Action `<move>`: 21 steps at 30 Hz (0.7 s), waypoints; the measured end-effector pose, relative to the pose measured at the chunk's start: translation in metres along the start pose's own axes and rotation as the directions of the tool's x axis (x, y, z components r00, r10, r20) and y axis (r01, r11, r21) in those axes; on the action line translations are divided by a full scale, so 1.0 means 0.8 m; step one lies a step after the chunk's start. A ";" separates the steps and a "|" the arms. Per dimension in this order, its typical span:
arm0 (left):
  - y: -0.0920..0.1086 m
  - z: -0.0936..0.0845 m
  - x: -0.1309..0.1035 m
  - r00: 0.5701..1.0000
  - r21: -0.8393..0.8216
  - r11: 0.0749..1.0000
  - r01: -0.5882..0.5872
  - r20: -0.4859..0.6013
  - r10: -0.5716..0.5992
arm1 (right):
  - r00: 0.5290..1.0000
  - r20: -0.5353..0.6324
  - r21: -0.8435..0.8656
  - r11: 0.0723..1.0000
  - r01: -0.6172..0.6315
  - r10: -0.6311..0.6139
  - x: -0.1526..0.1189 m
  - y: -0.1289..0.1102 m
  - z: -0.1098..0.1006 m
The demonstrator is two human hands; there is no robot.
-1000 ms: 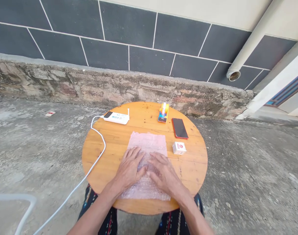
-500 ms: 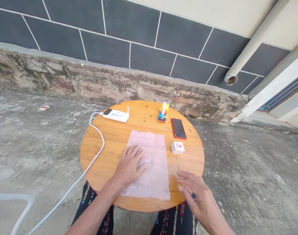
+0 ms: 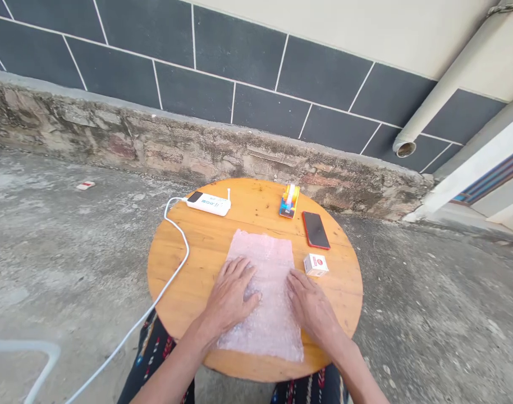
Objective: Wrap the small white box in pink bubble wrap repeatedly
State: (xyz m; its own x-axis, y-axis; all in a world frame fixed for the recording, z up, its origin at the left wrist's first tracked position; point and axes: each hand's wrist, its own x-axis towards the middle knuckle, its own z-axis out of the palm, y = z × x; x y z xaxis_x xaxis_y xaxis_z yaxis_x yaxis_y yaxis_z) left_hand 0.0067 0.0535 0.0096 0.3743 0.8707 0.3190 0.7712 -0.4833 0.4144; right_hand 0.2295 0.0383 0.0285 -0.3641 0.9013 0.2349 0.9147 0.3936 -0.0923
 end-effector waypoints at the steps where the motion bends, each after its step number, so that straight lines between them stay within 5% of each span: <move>1: -0.001 0.001 0.000 1.000 -0.005 1.000 0.001 0.000 -0.001 | 1.000 -0.020 -0.008 1.000 0.003 -0.003 -0.003 0.002 -0.004; 6: -0.004 -0.004 0.000 1.000 -0.044 0.999 -0.004 0.024 0.005 | 0.998 -0.062 0.055 0.998 -0.006 0.009 0.023 -0.022 -0.010; 13: -0.003 -0.021 0.036 0.998 0.027 0.999 -0.031 0.060 0.030 | 1.000 -0.024 0.156 0.988 -0.007 0.011 0.084 -0.032 0.023; 21: -0.040 0.002 0.050 1.000 0.100 0.995 0.009 -0.016 -0.007 | 0.993 -0.060 0.147 0.985 -0.094 0.103 0.077 -0.009 0.029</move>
State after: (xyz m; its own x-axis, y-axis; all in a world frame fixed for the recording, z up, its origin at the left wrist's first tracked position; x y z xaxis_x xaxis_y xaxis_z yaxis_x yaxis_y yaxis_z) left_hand -0.0020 0.1040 0.0078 0.3604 0.8726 0.3296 0.8222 -0.4640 0.3296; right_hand 0.1963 0.0953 0.0210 -0.2567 0.9247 0.2813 0.9090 0.3298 -0.2548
